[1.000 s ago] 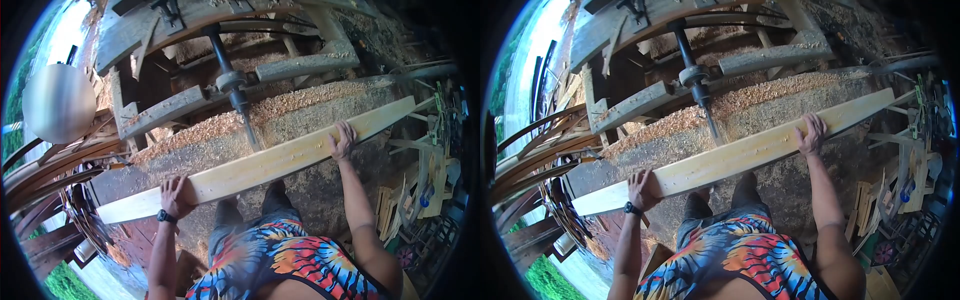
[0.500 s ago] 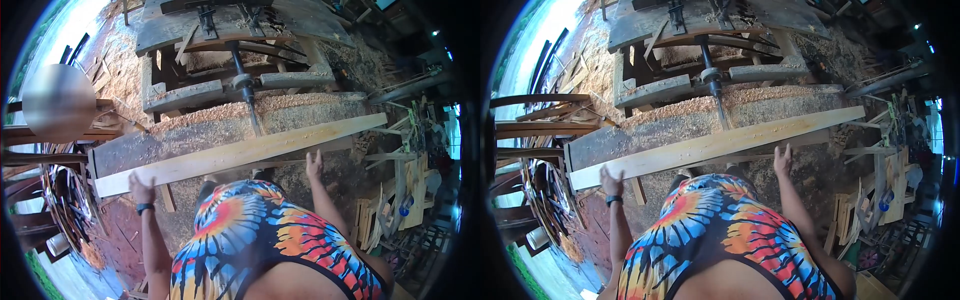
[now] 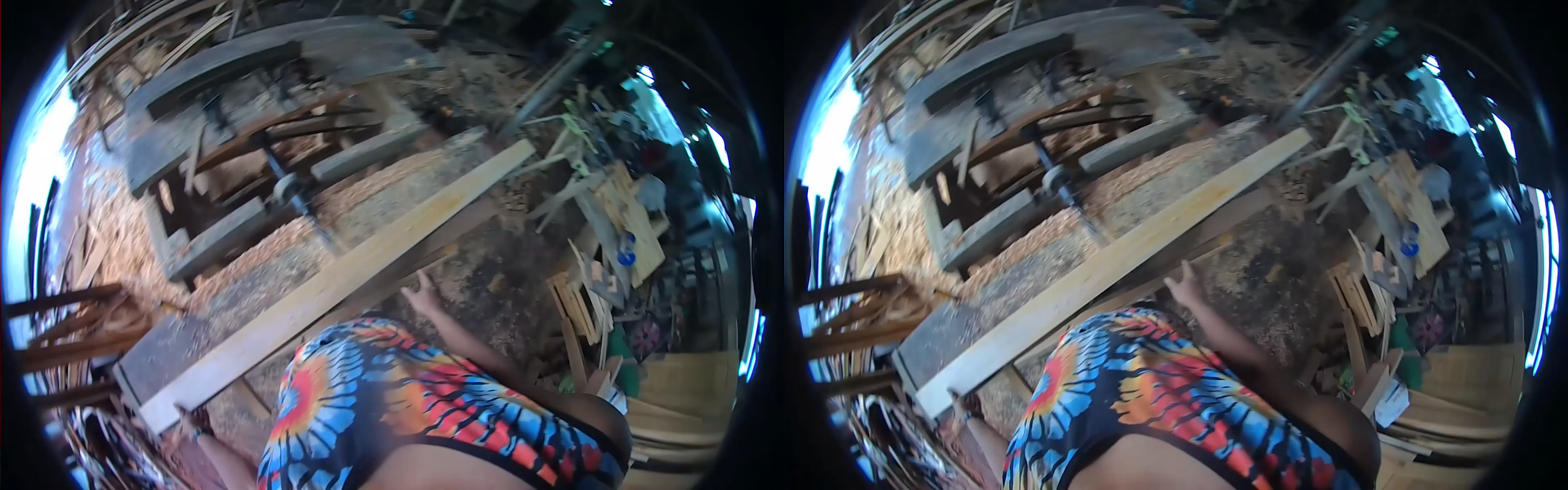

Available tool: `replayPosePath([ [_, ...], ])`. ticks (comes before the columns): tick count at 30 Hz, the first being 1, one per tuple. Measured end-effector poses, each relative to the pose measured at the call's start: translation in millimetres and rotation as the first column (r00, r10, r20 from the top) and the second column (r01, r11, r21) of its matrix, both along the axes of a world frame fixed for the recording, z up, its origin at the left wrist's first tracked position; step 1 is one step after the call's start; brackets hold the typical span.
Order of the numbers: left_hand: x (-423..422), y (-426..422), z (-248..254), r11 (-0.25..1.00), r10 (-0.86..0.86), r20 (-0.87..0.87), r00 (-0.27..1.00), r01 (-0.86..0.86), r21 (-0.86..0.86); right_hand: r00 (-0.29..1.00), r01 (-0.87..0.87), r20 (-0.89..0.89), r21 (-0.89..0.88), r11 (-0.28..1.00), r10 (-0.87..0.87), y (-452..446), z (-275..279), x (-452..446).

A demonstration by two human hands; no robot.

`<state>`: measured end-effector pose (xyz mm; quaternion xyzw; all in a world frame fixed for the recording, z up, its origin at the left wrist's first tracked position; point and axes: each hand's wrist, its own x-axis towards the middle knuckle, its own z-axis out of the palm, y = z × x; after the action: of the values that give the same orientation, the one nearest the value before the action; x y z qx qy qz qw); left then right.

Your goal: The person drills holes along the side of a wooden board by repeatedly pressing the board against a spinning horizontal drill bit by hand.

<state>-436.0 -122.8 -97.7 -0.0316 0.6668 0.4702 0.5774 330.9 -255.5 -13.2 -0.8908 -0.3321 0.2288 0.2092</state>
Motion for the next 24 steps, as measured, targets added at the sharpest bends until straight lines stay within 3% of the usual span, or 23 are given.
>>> replayPosePath([
  [1, 24, 0, 10, 0.984, 0.145, -0.021, 0.989, -0.142, 0.105, 0.994, -0.066, 0.094, 0.025, 0.998, 0.063, 7, -2, -2],
  [2, 25, 4, 0, 0.996, 0.088, -0.094, 0.992, -0.085, 0.038, 0.979, -0.173, 0.111, 0.024, 0.985, 0.169, 18, 40, -13],
  [4, 6, 0, -7, 0.993, -0.016, -0.253, 0.967, -0.013, -0.116, 0.961, -0.266, 0.093, 0.035, 0.963, 0.262, 38, 47, -15],
  [5, 13, 1, 6, 0.966, -0.041, -0.458, 0.888, -0.083, -0.247, 0.945, -0.322, 0.065, 0.042, 0.946, 0.319, 47, 44, -20],
  [7, 11, 4, 47, 0.912, -0.185, -0.566, 0.803, -0.074, -0.403, 0.892, -0.448, 0.09, 0.037, 0.893, 0.443, 59, 28, -16],
  [9, -15, 5, 69, 0.925, -0.328, -0.75, 0.574, 0.034, -0.378, 0.86, -0.492, 0.105, -0.084, 0.866, 0.499, 69, 16, -5],
  [11, -36, 6, 75, 0.902, -0.432, -0.851, 0.298, 0.158, -0.402, 0.863, -0.477, 0.044, -0.257, 0.841, 0.503, 76, 38, -5],
  [13, -51, 9, 66, 0.977, -0.202, -0.928, 0.315, 0.135, -0.167, 0.837, -0.486, 0.091, -0.33, 0.809, 0.54, 75, 36, -2],
  [14, -57, 10, 65, 0.957, -0.202, -0.979, -0.035, 0.207, -0.204, 0.836, -0.485, 0.086, -0.345, 0.804, 0.542, 73, 40, -2],
  [17, -74, 15, 58, 0.928, -0.367, -0.93, -0.018, 0.068, -0.367, 0.846, -0.454, 0.081, -0.409, 0.792, 0.527, 80, 66, -12],
  [19, -90, 16, 57, 0.857, -0.516, -0.854, 0.064, 0.048, -0.514, 0.827, -0.448, 0.131, -0.434, 0.781, 0.547, 85, 68, -11],
  [22, -119, 16, 52, 0.815, -0.58, -0.814, 0.033, 0.006, -0.58, 0.849, -0.387, 0.23, -0.341, 0.857, 0.475, 87, 48, -10],
  [23, -127, 14, 52, 0.872, -0.487, -0.872, 0.046, 0.08, -0.482, 0.855, -0.374, 0.236, -0.335, 0.865, 0.461, 89, 51, -20],
  [24, -176, 15, 15, 0.903, -0.362, -0.929, 0.08, 0.277, -0.328, 0.725, -0.621, 0.14, -0.292, 0.728, 0.675, 88, 54, -27],
])
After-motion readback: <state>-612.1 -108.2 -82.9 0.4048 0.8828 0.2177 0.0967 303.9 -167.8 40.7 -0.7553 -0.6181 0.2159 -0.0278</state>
